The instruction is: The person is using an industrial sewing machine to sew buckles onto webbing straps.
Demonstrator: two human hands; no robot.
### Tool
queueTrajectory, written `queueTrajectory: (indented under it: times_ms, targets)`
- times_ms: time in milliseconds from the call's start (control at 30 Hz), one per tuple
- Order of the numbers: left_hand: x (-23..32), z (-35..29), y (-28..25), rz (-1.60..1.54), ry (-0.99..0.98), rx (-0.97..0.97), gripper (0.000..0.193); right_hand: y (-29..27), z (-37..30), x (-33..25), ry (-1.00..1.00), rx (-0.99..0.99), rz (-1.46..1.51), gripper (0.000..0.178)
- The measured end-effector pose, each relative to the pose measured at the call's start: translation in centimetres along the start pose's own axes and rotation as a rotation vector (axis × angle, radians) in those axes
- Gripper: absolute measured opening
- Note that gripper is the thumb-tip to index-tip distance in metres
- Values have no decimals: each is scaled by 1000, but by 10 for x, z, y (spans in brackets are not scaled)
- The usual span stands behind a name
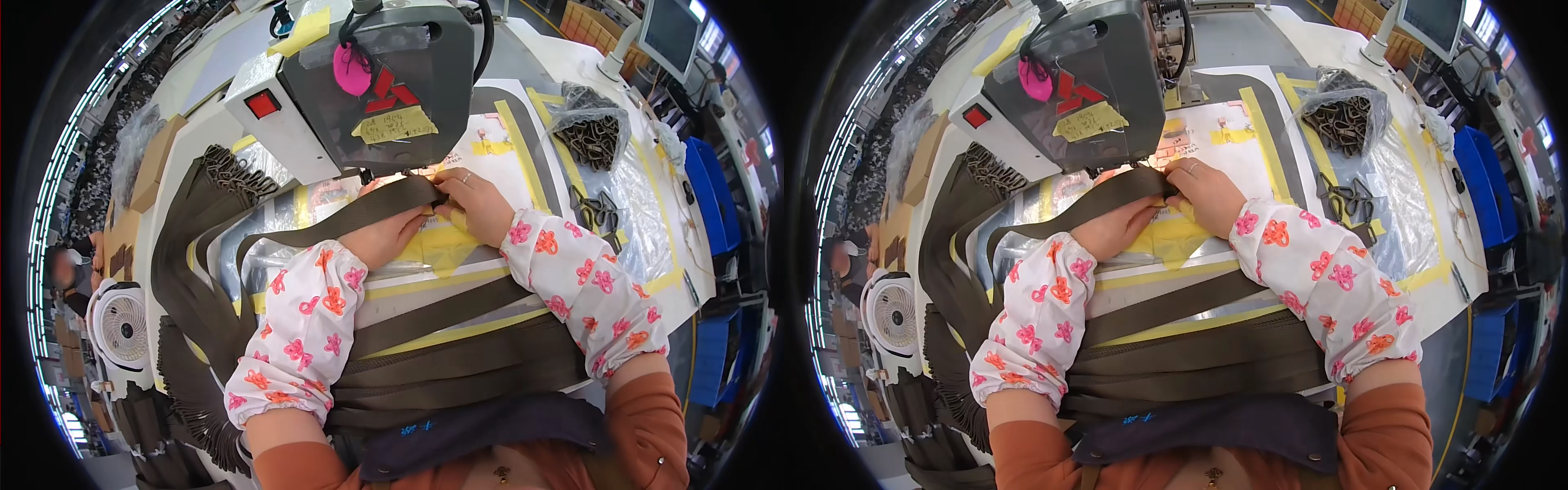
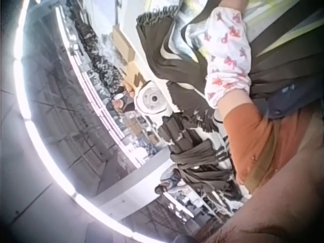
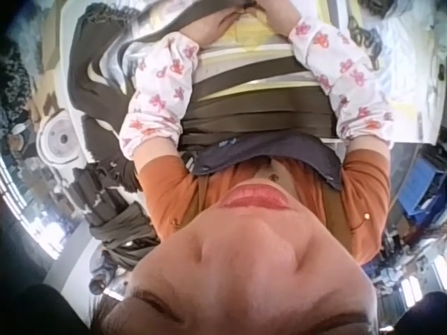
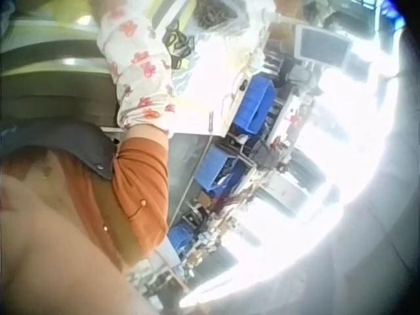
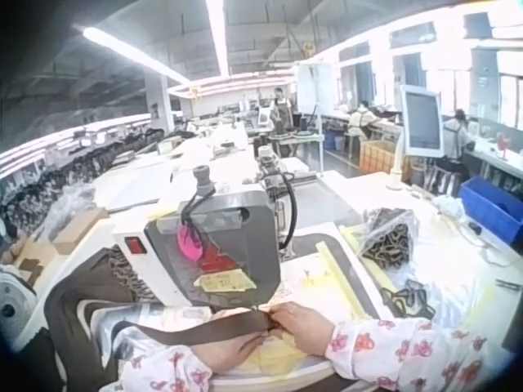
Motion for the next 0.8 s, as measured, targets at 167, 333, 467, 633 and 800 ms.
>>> queueTrajectory:
  times_ms: [167, 333, 467, 633, 800]
  targets:
    - [-23, -19, 26, -269, -427, -231, 19, -5, -2, -9, -61, 87, -16, 22]
    - [5, -13, 14, 146, -192, -152, 27, 3, 1, -21, -82, 41, -227, 21]
    - [52, -7, -21, 370, 182, 176, 22, 14, -1, -20, -31, -76, -348, 22]
    - [4, -5, -5, 255, 97, 98, 25, 5, -6, -17, -18, 16, -336, 24]
    - [-16, -4, 4, 113, 64, 58, 26, 3, -2, -14, -1, 19, -325, 25]
Point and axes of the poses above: each hand's wrist, its own z-axis towards the middle knuckle, its own y-axis out of the palm, x = y × z, the point moved 9 cm from there along z, towards the middle knuckle, and after that the axes turned 6 degrees about y, right-handed, at the moved point
